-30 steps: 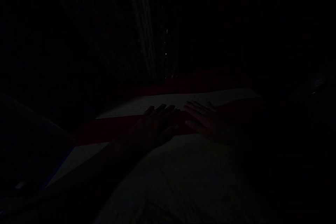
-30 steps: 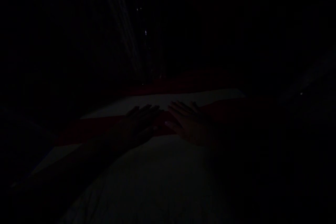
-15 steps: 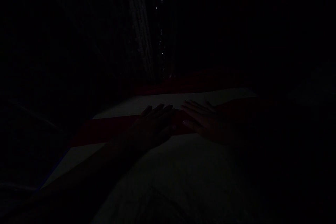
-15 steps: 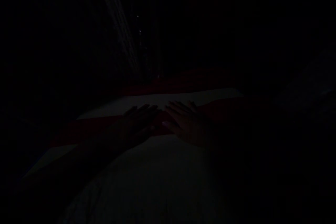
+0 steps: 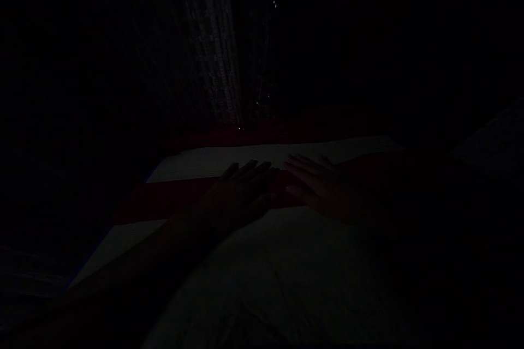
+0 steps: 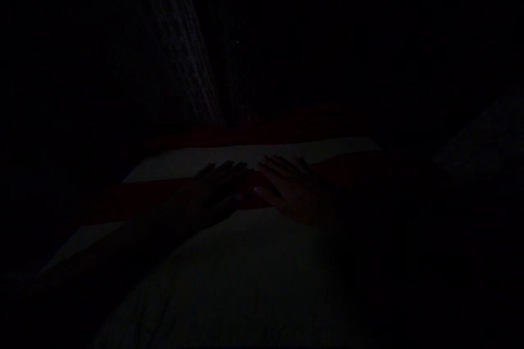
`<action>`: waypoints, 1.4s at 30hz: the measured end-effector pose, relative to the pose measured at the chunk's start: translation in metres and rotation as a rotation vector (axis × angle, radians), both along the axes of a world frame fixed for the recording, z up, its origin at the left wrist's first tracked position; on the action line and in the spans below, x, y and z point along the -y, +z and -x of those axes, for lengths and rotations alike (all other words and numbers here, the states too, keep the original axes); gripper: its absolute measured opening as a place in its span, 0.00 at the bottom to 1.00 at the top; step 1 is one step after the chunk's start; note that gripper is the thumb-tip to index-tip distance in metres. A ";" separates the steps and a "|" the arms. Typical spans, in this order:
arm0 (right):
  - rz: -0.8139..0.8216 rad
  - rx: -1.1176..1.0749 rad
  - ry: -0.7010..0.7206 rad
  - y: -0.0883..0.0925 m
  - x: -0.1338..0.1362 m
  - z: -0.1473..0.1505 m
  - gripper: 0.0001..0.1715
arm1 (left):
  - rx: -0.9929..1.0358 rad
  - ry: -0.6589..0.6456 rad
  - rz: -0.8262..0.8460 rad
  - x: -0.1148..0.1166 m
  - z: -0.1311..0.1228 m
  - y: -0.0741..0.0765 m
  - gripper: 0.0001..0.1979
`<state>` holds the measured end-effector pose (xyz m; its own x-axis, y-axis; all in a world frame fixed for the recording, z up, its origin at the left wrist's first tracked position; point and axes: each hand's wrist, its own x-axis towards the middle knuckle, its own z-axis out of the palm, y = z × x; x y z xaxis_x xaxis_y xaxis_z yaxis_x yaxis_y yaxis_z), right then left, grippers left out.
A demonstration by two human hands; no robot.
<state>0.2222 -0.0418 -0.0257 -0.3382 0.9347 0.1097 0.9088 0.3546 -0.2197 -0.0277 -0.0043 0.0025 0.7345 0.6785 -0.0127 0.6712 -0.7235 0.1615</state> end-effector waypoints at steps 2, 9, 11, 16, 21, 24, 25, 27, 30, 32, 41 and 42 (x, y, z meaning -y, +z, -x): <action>0.012 0.002 0.010 0.001 0.000 0.000 0.43 | -0.008 0.006 -0.002 0.001 -0.001 0.001 0.33; 0.020 -0.023 0.018 0.001 0.000 -0.001 0.44 | 0.013 -0.016 0.015 0.001 0.001 0.001 0.35; 0.007 -0.028 0.013 0.001 0.000 0.000 0.44 | 0.015 -0.012 0.015 0.001 0.001 0.000 0.35; 0.028 0.003 0.045 0.002 0.001 0.002 0.45 | 0.014 -0.007 0.001 0.000 0.001 -0.003 0.34; 0.020 -0.023 0.020 0.000 0.001 0.000 0.44 | 0.015 -0.014 -0.001 0.000 0.000 -0.002 0.35; 0.021 -0.024 0.017 -0.001 0.000 -0.002 0.43 | 0.001 -0.017 0.006 0.000 0.000 0.000 0.35; 0.021 -0.026 0.018 -0.001 -0.001 -0.002 0.43 | -0.002 -0.017 0.007 0.000 0.000 0.000 0.35; 0.011 -0.037 0.012 0.000 -0.001 -0.002 0.43 | -0.002 -0.017 0.009 0.000 0.000 0.000 0.35; 0.011 -0.038 0.006 0.000 -0.001 -0.003 0.43 | -0.005 -0.011 0.007 0.001 0.000 0.001 0.35; 0.032 -0.022 0.010 0.000 -0.001 -0.003 0.43 | -0.011 -0.008 0.014 0.001 0.000 0.001 0.35; 0.029 -0.025 0.017 0.000 -0.001 -0.002 0.43 | 0.010 -0.006 0.011 -0.001 -0.001 -0.002 0.35; 0.032 -0.022 0.018 0.000 -0.001 -0.002 0.43 | 0.006 -0.004 0.016 0.000 -0.002 -0.001 0.35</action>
